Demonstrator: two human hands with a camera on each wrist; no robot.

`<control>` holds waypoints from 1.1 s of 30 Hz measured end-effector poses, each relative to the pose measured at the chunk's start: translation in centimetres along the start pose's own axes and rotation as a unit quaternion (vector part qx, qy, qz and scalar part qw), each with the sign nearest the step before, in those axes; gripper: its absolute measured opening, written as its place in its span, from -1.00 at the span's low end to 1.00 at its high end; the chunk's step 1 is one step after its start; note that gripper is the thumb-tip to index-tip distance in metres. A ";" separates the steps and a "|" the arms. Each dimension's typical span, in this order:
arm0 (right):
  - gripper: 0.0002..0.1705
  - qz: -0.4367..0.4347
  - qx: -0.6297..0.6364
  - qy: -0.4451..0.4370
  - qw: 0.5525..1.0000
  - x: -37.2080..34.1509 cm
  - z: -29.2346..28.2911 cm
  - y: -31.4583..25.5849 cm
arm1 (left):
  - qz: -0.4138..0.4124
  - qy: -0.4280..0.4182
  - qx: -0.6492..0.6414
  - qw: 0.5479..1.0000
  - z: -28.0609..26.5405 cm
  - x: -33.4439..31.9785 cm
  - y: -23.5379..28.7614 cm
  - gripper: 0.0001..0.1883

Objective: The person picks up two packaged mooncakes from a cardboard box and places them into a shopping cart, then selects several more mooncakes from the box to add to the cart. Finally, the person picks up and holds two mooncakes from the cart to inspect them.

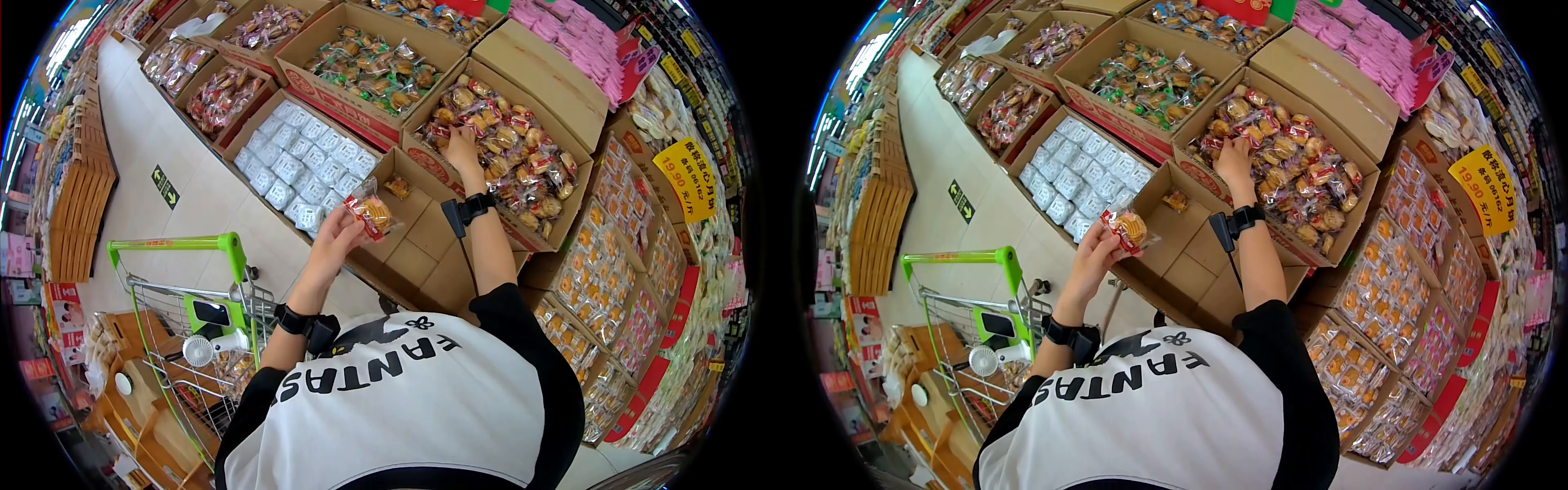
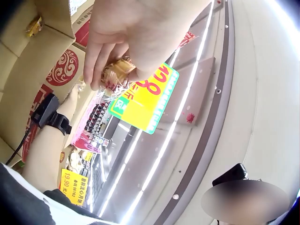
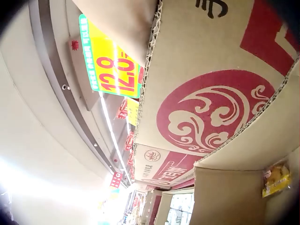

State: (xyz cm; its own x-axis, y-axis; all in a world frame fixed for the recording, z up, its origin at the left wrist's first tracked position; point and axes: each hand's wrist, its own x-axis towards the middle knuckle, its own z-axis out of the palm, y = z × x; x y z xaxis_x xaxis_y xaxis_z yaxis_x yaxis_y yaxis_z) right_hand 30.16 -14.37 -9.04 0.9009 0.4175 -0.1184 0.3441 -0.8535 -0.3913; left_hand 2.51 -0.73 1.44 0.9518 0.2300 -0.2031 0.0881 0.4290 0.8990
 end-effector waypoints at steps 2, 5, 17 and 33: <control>-0.34 0.001 -0.007 0.027 1.000 -0.5 -0.1 -0.3 | 0.001 -0.003 0.001 1.000 0.1 -0.1 0.4 -0.68; -0.42 -0.005 0.006 0.059 0.998 -1.3 -0.9 -0.7 | 0.001 0.000 0.014 1.000 0.0 -0.3 0.6 -0.69; -0.66 -0.011 0.003 0.080 0.997 -1.1 -0.8 -0.3 | 0.012 0.013 -0.004 1.000 0.0 -0.9 1.3 -0.70; -0.63 -0.073 0.534 0.232 0.809 -9.0 -6.7 -6.4 | 0.048 0.024 0.016 0.998 -1.5 -2.5 2.8 -0.61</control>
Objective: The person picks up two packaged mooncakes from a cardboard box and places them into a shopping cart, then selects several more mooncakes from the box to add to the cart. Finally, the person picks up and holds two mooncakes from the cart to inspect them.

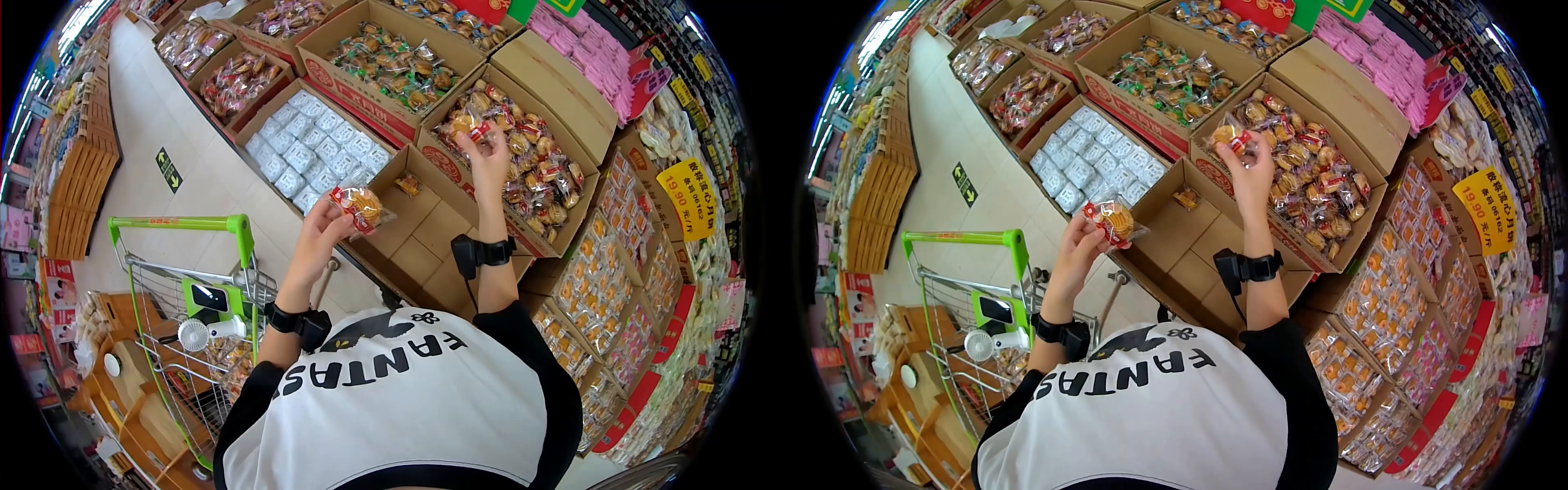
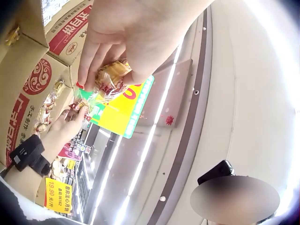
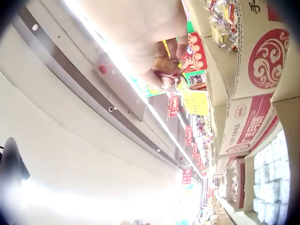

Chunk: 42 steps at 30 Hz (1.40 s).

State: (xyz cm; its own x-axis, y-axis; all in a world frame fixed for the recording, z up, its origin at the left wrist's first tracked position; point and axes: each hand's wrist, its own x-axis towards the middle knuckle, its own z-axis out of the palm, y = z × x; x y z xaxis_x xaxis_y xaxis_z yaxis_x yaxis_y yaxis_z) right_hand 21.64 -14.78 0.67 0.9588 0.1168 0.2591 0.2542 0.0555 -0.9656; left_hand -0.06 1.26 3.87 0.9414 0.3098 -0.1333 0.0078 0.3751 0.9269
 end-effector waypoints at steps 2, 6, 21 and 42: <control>-0.62 0.025 0.067 -0.044 0.996 -0.9 0.5 -0.5 | 0.001 0.010 0.004 1.000 0.1 -0.2 0.3 -0.61; -0.60 0.021 0.129 -0.121 0.984 -2.3 1.2 -1.1 | 0.004 0.011 0.004 1.000 -0.3 -0.5 0.2 -0.60; -0.65 0.219 0.289 -0.320 0.875 -7.6 5.3 -3.7 | 0.052 0.042 -0.032 0.997 -0.1 -2.6 0.6 -0.52; -0.22 0.196 0.429 -0.445 0.761 -18.2 10.4 -5.4 | 0.210 0.205 -0.055 0.954 -2.0 -9.5 -0.8 -0.78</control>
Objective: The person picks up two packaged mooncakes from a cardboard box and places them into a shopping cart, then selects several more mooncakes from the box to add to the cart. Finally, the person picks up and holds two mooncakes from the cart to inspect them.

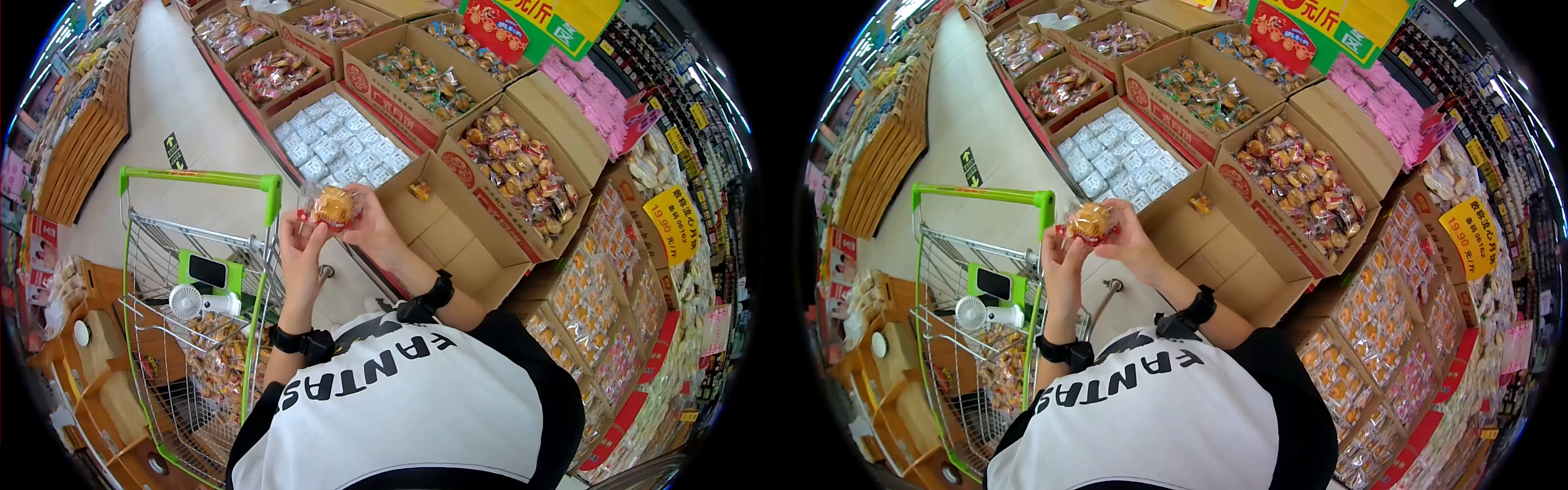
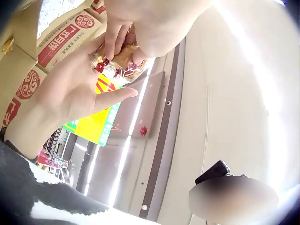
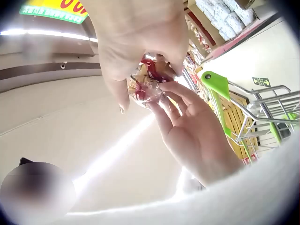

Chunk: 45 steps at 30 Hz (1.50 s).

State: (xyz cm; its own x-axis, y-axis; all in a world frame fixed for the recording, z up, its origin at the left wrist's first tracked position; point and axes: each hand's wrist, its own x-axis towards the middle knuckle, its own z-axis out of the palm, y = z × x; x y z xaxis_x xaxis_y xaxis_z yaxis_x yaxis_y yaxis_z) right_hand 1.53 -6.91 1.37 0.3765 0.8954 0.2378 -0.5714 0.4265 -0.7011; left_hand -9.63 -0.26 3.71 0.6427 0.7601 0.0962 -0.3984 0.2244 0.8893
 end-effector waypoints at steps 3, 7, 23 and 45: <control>-0.20 0.012 -0.020 0.002 1.000 -0.2 1.9 0.5 | -0.007 0.006 -0.006 1.000 -1.5 -1.2 0.9 -0.78; -0.23 0.010 -0.031 -0.017 0.999 -0.3 3.8 2.0 | 0.044 0.024 0.066 0.997 -2.7 -2.8 2.3 -0.75; -0.32 0.076 -0.084 -0.154 0.981 -0.5 11.0 8.9 | 0.139 0.125 0.169 0.968 -11.6 -10.0 6.1 -0.73; -0.26 0.305 -0.217 -0.454 0.808 -3.9 20.1 21.8 | 0.036 0.341 0.179 0.922 -20.4 -26.5 9.8 -0.51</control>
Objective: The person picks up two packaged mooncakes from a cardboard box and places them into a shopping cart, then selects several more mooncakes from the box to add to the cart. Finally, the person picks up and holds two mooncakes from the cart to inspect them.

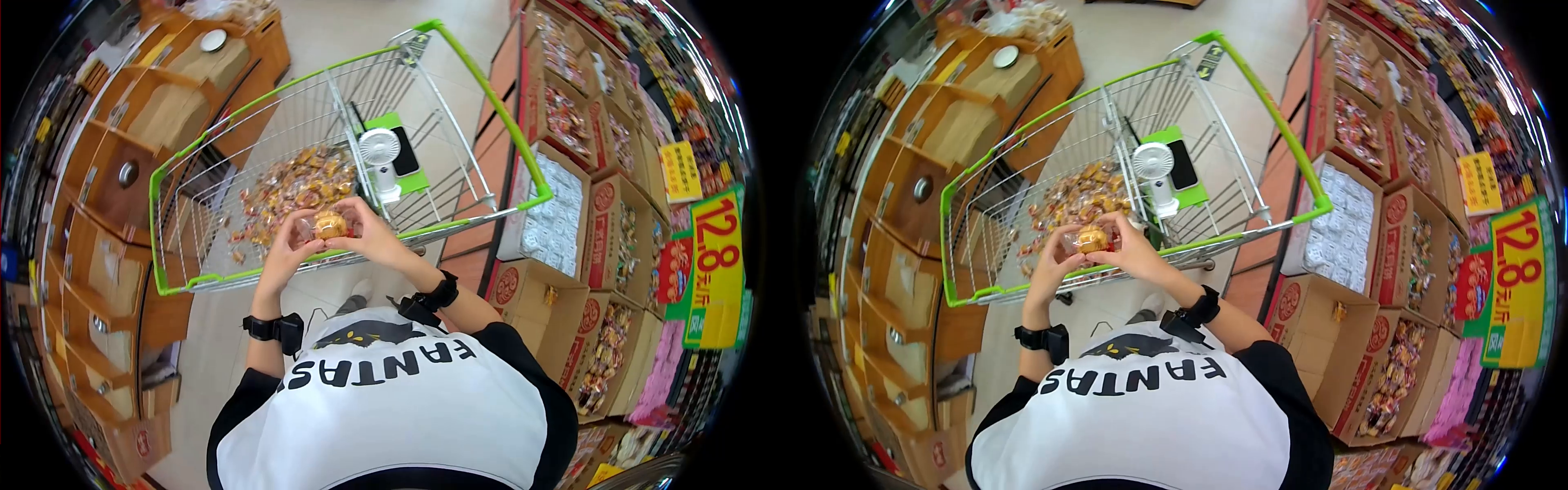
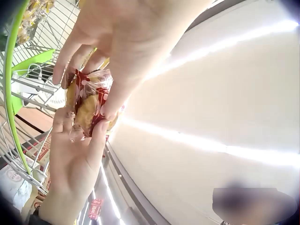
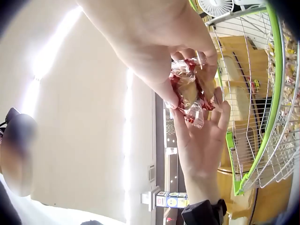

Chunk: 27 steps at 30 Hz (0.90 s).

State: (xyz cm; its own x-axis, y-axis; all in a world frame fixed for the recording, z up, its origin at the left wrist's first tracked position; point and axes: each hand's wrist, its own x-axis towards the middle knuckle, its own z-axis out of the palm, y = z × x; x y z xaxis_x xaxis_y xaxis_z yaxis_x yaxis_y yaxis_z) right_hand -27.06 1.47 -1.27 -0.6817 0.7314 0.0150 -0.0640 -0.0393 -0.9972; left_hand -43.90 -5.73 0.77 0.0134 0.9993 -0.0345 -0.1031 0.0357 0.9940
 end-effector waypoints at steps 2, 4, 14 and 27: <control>-0.33 0.009 0.000 -0.002 1.000 0.6 0.9 1.2 | -0.060 0.019 -0.069 0.996 -0.8 -0.6 -0.7 -0.52; -0.36 0.014 -0.140 0.024 0.990 1.1 1.5 2.0 | -0.077 0.036 -0.068 0.994 -1.8 -1.1 -1.9 -0.51; -0.50 0.163 0.023 -0.067 0.984 2.5 3.3 5.7 | -0.183 0.171 -0.029 0.968 -4.0 -2.5 -5.4 -0.61; -0.33 0.080 0.075 -0.034 0.993 5.9 3.1 1.8 | -0.056 0.356 -0.037 0.932 -7.7 0.8 -4.0 -0.43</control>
State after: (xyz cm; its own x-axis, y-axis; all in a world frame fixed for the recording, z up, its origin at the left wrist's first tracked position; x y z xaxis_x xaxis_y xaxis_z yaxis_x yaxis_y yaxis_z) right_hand -33.50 3.60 -2.73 -0.7390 0.6605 -0.1329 -0.0556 -0.2564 -0.9650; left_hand -51.15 -5.01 -4.01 -0.6326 0.7412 -0.2244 -0.2091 0.1156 0.9711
